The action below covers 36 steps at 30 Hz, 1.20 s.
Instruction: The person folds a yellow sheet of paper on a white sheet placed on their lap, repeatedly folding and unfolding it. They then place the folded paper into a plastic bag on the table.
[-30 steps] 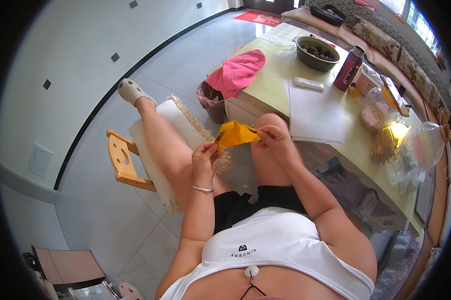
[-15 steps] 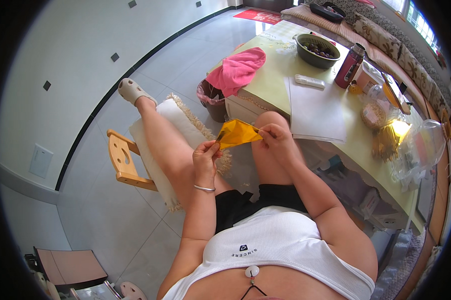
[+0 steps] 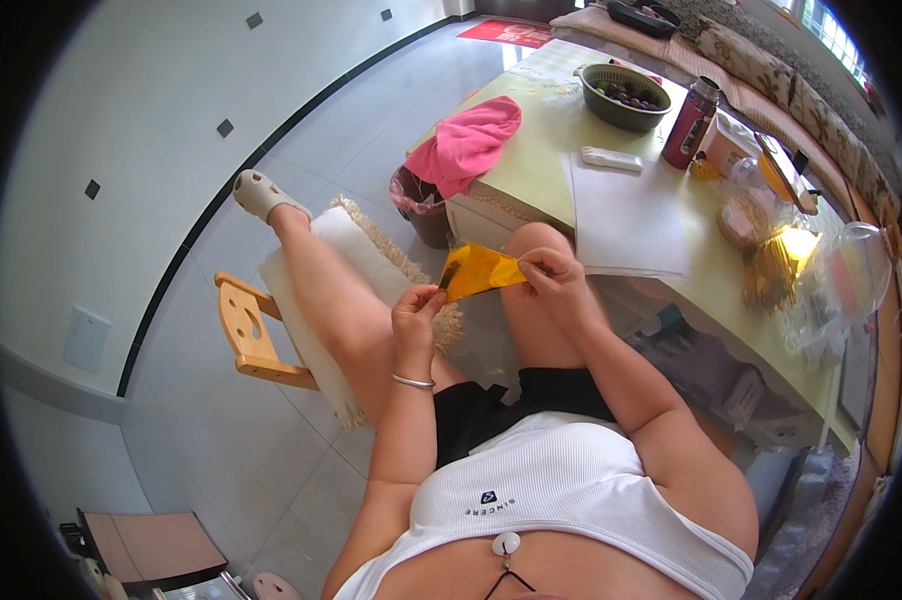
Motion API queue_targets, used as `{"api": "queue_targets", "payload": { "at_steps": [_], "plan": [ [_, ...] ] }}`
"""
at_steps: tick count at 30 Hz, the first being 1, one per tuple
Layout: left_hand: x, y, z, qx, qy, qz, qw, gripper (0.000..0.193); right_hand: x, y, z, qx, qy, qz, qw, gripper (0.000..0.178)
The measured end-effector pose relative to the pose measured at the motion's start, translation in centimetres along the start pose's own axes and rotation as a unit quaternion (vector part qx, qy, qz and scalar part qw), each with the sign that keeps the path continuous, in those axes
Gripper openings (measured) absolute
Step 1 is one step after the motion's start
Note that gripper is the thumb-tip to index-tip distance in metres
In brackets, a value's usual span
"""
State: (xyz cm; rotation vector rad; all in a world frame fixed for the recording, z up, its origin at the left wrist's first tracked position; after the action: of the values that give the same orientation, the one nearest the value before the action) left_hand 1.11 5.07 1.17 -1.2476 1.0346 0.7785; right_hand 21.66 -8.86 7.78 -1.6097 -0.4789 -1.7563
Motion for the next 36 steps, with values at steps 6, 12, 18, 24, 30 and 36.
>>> {"api": "queue_targets", "payload": {
  "at_steps": [6,12,18,24,30,36],
  "plan": [
    [0.9,-0.2,0.0,0.002,0.032,0.04,0.999,0.012,0.0,1.0,0.5,-0.015,-0.041,0.033,0.999,0.014],
    [0.9,-3.9,-1.7,0.043,0.121,-0.03,0.991,0.012,1.0,3.3,1.3,-0.026,-0.063,0.1,0.993,0.022],
    [-0.2,-11.0,-3.7,0.064,0.115,-0.026,0.991,0.011,1.1,2.8,-0.2,-0.017,-0.012,0.184,0.983,0.029],
    [-3.0,-16.9,-7.1,0.176,0.073,0.004,0.982,0.014,3.9,7.2,-0.4,-0.157,0.026,0.161,0.974,0.019],
    [-0.7,-13.2,-3.2,0.187,-0.014,0.061,0.98,0.012,10.4,18.4,-3.2,-0.276,0.164,0.061,0.945,0.026],
    [2.2,-8.8,1.1,0.097,0.083,0.049,0.991,0.009,17.4,30.1,-7.8,-0.508,0.217,-0.326,0.767,0.048]
  ]
}}
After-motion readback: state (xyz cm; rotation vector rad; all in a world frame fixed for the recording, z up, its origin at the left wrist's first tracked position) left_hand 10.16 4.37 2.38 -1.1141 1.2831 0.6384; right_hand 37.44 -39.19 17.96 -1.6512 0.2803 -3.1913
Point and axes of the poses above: each hand's wrist, its own z-axis towards the middle knuckle, its own y-axis out of the back of the hand, x = y × z, the point moved 4 cm from there along z, towards the middle knuckle, and after that the axes turned 12 degrees about -x, right-handed, at the moved point
